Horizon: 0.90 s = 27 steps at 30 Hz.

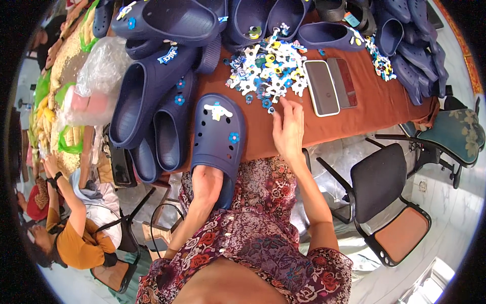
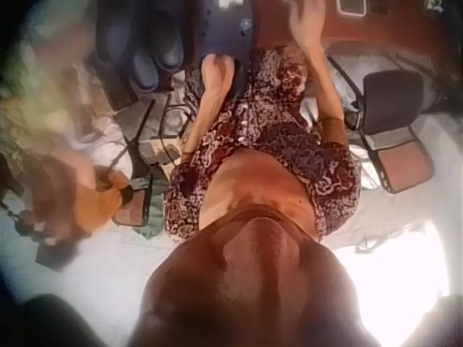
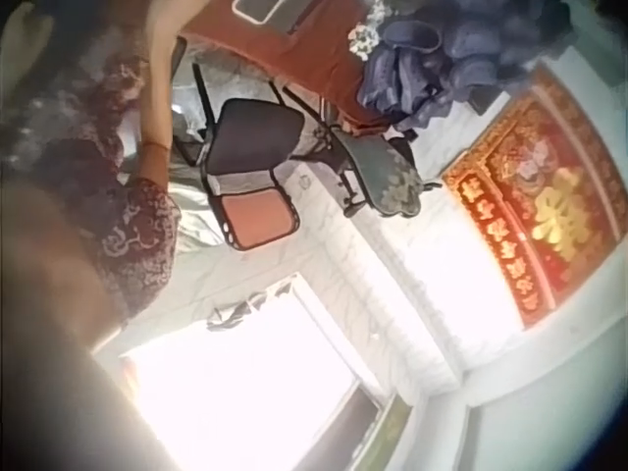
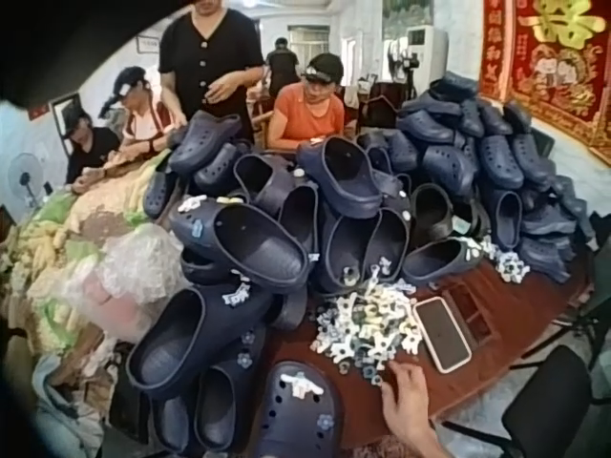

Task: Attaching decorative charms and labels to blue foam clogs at a work table.

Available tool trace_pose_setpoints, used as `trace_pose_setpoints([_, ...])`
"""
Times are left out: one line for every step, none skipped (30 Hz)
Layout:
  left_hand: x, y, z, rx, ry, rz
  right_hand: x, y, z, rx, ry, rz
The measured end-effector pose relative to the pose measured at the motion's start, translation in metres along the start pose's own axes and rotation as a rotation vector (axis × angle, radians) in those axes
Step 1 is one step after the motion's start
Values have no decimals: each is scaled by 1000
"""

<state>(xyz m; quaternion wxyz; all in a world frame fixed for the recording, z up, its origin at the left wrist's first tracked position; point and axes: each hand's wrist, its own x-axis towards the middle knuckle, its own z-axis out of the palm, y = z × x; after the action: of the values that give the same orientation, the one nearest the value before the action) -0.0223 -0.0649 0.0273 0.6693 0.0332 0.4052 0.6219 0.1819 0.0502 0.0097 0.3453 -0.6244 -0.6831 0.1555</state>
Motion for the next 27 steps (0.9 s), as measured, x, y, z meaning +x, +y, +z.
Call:
trace_pose_setpoints([0, 0, -3, 0, -7, 0, 5, 6, 2, -12, 21, -5])
trace_pose_setpoints([1, -3, -8, -18, 5, 1, 10, 11, 3, -14, 26, -6])
trace_pose_setpoints([1, -2, -8, -35, 17, 1, 15, 15, 4, -44, 49, -6])
trace_pose_setpoints([1, -2, -8, -35, 11, -1, 20, 18, 4, -74, 71, -6])
trace_pose_setpoints([0, -1, -7, -35, 0, -6, 23, 21, 4, -97, 71, -13])
trace_pose_setpoints([0, 0, -5, -34, -10, -8, 26, 23, 5, -97, 74, -14])
trace_pose_setpoints([0, 0, -5, -33, -12, -7, 27, 26, 6, -126, 61, -12])
trace_pose_setpoints([1, -1, -4, -35, -4, -6, 28, 27, 8, -154, 48, -10])
trace_pose_setpoints([0, -1, -4, -37, 7, -4, 29, 27, 9, -153, 48, -10])
trace_pose_setpoints([1, 0, -4, -36, 7, -4, 29, 27, 10, -168, 34, -19])
trace_pose_setpoints([1, 0, -4, -35, 3, -6, 30, 27, 12, -183, 20, -28])
trace_pose_setpoints([1, 1, -4, -34, 1, -8, 29, 26, 12, -181, 17, -27])
trace_pose_setpoints([1, 1, -5, -33, 5, -8, 29, 25, 12, -148, 19, -51])
trace_pose_setpoints([2, 1, -6, -34, -4, -11, 29, 25, 11, -115, 20, -74])
trace_pose_setpoints([2, 1, -6, -35, -13, -13, 29, 24, 11, -112, 17, -74])
trace_pose_setpoints([2, 1, -5, -35, -9, -12, 29, 23, 11, -94, 6, -58])
trace_pose_setpoints([1, 1, -2, -37, 0, -13, 29, 22, 10, -76, -5, -41])
trace_pose_setpoints([0, 1, 0, -40, 7, -15, 29, 22, 9, -74, -7, -42])
trace_pose_setpoints([0, 2, 1, -40, 10, -15, 28, 21, 7, -62, -15, -39])
trace_pose_setpoints([-1, 4, 3, -56, 12, -19, 28, 20, 6, -51, -24, -37])
trace_pose_setpoints([-2, 4, 4, -71, 17, -21, 29, 19, 6, -52, -1, -54])
trace_pose_setpoints([-3, 4, 2, -71, 20, -19, 28, 18, 6, -49, -4, -54])
trace_pose_setpoints([-4, 5, 0, -69, -7, -10, 27, 17, 5, -46, -10, -35])
trace_pose_setpoints([-4, 5, -3, -68, -35, -4, 26, 16, 5, -46, -14, -14])
trace_pose_setpoints([-4, 4, -7, -68, -35, -5, 26, 16, 5, -46, -15, -13])
trace_pose_setpoints([-3, 4, -12, -85, -58, -6, 25, 17, 6, -49, -18, -3])
trace_pose_setpoints([-3, 5, -11, -104, -82, -6, 25, 18, 6, -53, -22, 8])
